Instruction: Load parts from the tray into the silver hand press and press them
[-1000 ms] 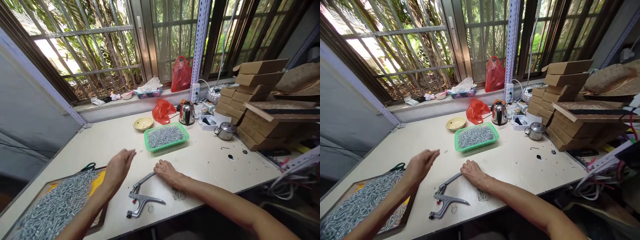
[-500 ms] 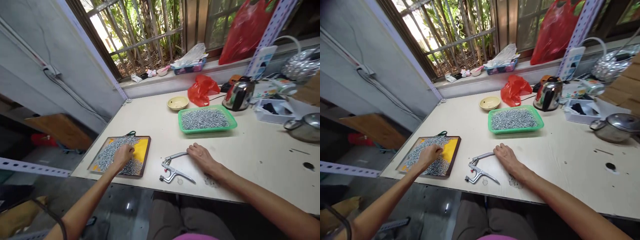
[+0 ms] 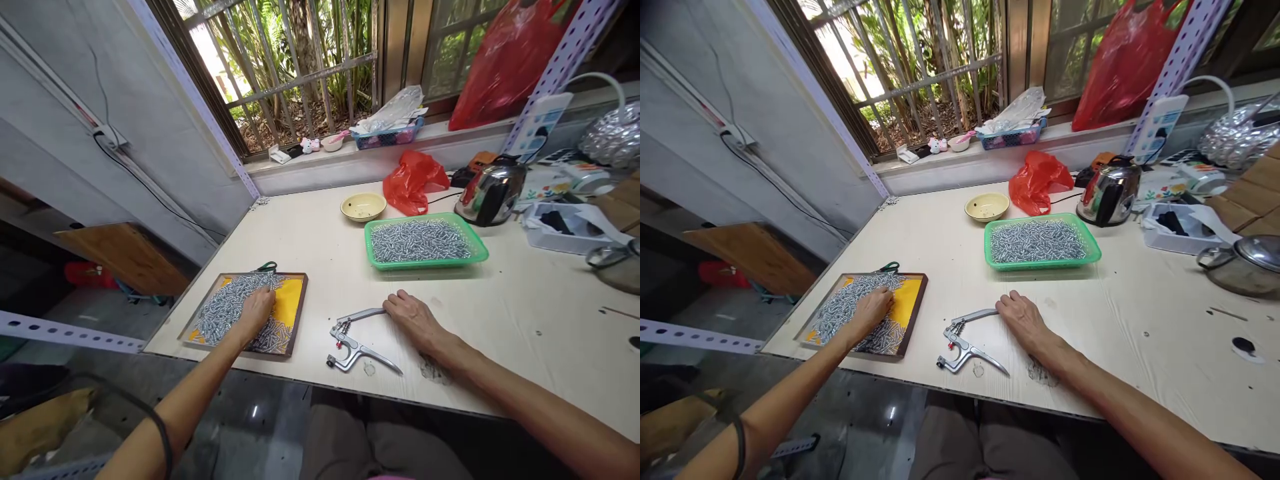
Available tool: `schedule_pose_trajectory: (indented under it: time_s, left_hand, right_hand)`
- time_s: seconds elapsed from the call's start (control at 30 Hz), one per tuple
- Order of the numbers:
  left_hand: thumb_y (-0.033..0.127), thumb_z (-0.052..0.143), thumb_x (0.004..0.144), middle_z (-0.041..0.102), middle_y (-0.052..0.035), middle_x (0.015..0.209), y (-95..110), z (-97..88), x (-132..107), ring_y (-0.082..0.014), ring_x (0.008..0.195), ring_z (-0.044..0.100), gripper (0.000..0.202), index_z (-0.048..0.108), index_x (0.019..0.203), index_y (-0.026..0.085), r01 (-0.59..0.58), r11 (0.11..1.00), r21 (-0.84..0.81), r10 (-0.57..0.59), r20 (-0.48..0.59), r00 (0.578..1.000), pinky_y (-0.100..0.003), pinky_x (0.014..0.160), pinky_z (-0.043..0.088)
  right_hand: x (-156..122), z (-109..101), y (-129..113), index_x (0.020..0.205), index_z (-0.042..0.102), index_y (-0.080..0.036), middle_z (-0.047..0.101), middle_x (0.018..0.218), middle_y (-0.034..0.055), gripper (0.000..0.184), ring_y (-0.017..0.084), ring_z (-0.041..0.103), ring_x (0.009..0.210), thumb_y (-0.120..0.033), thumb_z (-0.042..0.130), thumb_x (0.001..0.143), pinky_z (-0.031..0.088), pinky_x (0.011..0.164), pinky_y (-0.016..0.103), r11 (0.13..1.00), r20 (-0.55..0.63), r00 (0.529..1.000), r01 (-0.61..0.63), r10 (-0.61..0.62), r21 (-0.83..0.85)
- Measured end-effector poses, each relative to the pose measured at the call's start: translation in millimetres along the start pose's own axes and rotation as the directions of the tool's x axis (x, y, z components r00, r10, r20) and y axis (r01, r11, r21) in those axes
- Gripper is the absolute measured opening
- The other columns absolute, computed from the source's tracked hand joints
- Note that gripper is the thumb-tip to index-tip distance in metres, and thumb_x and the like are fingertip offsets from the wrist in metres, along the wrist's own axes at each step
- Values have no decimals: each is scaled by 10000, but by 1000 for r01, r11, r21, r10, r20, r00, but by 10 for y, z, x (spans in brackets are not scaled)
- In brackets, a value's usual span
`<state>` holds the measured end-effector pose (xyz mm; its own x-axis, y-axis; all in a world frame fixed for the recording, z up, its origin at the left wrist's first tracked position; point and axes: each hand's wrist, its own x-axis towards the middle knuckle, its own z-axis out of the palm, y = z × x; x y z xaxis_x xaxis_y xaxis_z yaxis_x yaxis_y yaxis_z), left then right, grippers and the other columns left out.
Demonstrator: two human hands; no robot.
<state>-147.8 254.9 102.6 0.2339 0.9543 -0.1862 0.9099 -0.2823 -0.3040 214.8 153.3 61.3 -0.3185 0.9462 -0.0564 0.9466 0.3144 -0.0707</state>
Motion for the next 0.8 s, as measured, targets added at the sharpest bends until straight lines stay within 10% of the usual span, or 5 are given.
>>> schedule_pose_trajectory:
  time_s: [0.43, 0.8]
  left_hand:
    - [185, 425, 873, 652, -95, 1016, -96, -107, -122, -202, 936, 596, 231, 649, 921, 149, 139, 956, -260, -150, -25, 988, -245, 737, 398]
    - [125, 324, 912, 592, -157, 1018, -118, -48, -276, -240, 948, 584, 311, 635, 897, 109, 8, 999, 46, -10, 40, 999, -289, 736, 415]
  right_hand:
    - [-4, -64, -16, 915, 609, -154, 590, 969, 91, 240, 199, 473, 935, -25, 407, 904, 337, 697, 282, 1000, 9, 1000, 6, -6, -4]
    - [16, 3, -18, 944, 606, -147, 587, 1002, 93, 253, 210, 488, 972, -7, 402, 889, 357, 689, 282, 999, 24, 1000, -5, 6, -34]
